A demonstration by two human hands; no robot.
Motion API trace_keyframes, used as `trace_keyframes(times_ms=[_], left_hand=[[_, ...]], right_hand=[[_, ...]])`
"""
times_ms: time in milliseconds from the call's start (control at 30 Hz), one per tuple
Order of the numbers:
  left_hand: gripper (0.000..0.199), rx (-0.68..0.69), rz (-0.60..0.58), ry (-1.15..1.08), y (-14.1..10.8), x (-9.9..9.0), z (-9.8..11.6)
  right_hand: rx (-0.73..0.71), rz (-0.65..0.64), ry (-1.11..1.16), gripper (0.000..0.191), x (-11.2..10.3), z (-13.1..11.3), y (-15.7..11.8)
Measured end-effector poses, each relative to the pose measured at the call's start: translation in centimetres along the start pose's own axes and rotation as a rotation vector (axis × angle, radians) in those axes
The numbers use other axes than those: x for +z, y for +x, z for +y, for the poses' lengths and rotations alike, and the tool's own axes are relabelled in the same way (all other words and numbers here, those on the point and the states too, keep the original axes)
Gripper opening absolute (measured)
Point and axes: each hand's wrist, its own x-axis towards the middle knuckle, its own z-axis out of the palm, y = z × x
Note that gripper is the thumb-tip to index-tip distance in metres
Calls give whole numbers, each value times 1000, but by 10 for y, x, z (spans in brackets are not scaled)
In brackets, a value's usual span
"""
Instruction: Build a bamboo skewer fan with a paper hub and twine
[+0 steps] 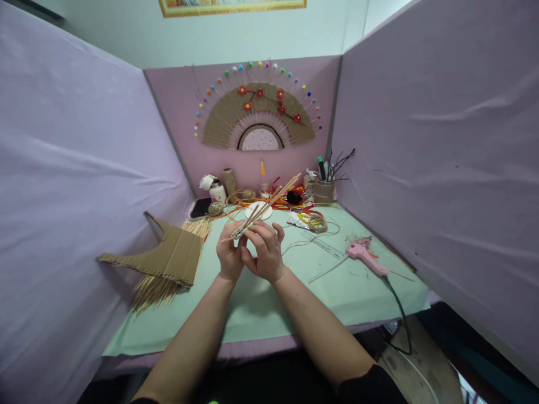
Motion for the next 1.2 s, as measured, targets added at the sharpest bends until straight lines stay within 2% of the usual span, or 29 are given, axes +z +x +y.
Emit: trace_keyframes(times_ms=[500, 833, 1200], left_hand=[[20, -26, 1, -4, -1, 2, 4], [19, -86, 11, -41, 1, 2, 8], [19, -59, 5, -106, -2, 4, 2]], right_hand=[[-3, 8, 6, 45, 1, -1, -3], [9, -61, 2, 47, 0, -2, -5], [-6, -10, -9, 42, 1, -1, -4]])
